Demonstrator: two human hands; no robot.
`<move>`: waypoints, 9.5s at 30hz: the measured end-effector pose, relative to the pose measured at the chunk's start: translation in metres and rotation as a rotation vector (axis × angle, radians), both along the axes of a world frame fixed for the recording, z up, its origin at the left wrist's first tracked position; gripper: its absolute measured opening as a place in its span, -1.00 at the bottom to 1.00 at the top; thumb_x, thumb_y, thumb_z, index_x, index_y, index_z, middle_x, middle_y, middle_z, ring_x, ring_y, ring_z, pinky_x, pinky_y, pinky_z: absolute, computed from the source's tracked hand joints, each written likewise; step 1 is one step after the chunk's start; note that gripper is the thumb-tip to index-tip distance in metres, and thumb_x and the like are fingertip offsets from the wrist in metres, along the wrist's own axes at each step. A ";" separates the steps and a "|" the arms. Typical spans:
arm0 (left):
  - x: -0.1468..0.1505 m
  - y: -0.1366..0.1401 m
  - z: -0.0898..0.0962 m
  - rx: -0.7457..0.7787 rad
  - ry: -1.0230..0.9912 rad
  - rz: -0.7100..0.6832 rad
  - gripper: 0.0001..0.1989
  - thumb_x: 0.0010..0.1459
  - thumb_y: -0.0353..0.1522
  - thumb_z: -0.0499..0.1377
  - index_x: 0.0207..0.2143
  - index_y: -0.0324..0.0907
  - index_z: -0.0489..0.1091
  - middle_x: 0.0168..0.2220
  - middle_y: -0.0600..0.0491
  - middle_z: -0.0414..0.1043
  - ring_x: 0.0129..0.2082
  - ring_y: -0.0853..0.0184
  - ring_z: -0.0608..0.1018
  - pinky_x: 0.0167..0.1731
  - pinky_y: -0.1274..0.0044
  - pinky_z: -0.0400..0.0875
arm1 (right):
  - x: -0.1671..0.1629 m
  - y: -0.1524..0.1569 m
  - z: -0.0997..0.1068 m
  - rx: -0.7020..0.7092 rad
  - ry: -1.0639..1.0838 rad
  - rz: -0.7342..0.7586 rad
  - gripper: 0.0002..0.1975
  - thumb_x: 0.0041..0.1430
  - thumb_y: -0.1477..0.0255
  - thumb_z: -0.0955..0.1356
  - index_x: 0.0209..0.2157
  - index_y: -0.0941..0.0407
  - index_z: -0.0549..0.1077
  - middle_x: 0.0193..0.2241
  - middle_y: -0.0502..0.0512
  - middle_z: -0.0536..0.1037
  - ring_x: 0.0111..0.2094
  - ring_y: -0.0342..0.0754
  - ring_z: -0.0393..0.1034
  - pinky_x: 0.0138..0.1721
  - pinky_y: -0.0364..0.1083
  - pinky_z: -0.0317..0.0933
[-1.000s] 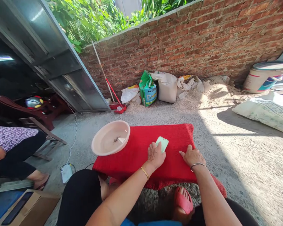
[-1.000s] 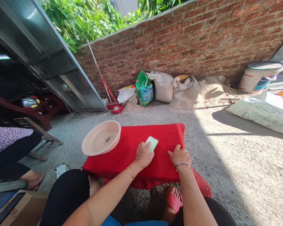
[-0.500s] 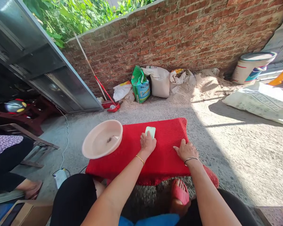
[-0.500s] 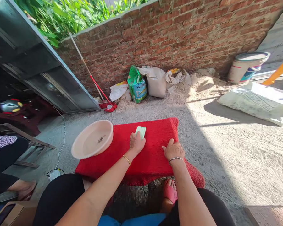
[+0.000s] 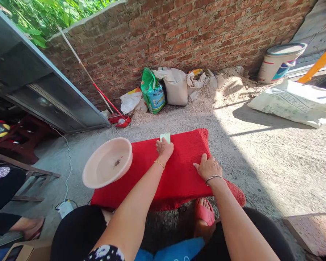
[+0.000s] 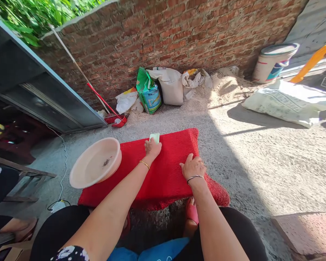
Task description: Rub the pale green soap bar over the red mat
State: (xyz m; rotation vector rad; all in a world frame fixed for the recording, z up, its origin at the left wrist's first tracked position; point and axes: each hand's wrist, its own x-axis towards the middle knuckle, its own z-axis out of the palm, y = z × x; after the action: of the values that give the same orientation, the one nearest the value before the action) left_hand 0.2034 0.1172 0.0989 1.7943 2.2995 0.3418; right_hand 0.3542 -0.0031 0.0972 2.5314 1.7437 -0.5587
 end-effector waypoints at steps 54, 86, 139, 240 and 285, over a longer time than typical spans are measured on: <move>-0.124 -0.178 -0.004 0.037 0.067 -0.301 -0.50 0.13 -0.22 0.10 0.14 -0.08 0.19 -0.11 -0.04 0.25 -0.07 0.22 0.34 -0.01 0.42 0.26 | 0.003 0.001 -0.010 -0.011 0.041 -0.022 -0.48 0.30 0.07 0.21 0.06 0.21 0.23 -0.07 0.40 0.31 -0.03 0.31 0.29 -0.09 0.13 0.24; -0.079 -0.229 -0.026 0.055 -0.022 -0.537 -0.43 0.09 -0.25 0.15 0.15 -0.16 0.17 -0.13 -0.08 0.22 -0.12 0.18 0.32 -0.06 0.33 0.32 | 0.006 0.001 -0.013 -0.026 0.011 0.005 -0.45 0.32 0.05 0.18 0.07 0.23 0.21 -0.07 0.42 0.30 -0.02 0.30 0.29 -0.08 0.11 0.23; -0.110 -0.161 -0.012 0.032 0.117 -0.194 -0.48 0.12 -0.24 0.12 0.12 -0.23 0.20 -0.15 -0.12 0.25 -0.08 0.15 0.36 -0.06 0.32 0.28 | 0.002 -0.002 -0.004 0.014 0.041 -0.018 -0.42 0.29 0.09 0.24 0.14 0.22 0.18 -0.07 0.44 0.30 0.01 0.31 0.26 -0.08 0.14 0.24; -0.262 -0.166 -0.053 0.297 -0.108 -0.662 -0.69 0.22 -0.36 0.06 0.01 -0.07 0.39 0.09 -0.07 0.29 0.15 0.12 0.27 0.10 0.23 0.17 | -0.137 -0.182 -0.094 0.357 0.945 0.142 -0.32 -0.02 0.15 0.42 0.10 0.10 0.23 -0.14 0.14 0.39 -0.14 0.11 0.27 -0.11 0.01 0.19; -0.246 -0.167 -0.047 0.366 -0.100 -0.477 -0.80 0.18 -0.36 0.06 -0.17 -0.11 0.41 -0.09 -0.05 0.38 -0.03 0.15 0.35 -0.02 0.26 0.14 | -0.161 -0.124 -0.025 0.509 0.218 0.203 -0.53 0.10 0.22 0.34 0.04 0.06 0.37 -0.26 0.14 0.33 -0.26 0.07 0.30 -0.23 -0.02 0.22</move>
State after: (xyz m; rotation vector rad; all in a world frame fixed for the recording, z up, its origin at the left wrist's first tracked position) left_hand -0.0431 -0.0497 0.0522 2.3564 1.7451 0.7798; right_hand 0.1934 -0.1271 0.0720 2.6178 2.4626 -0.4372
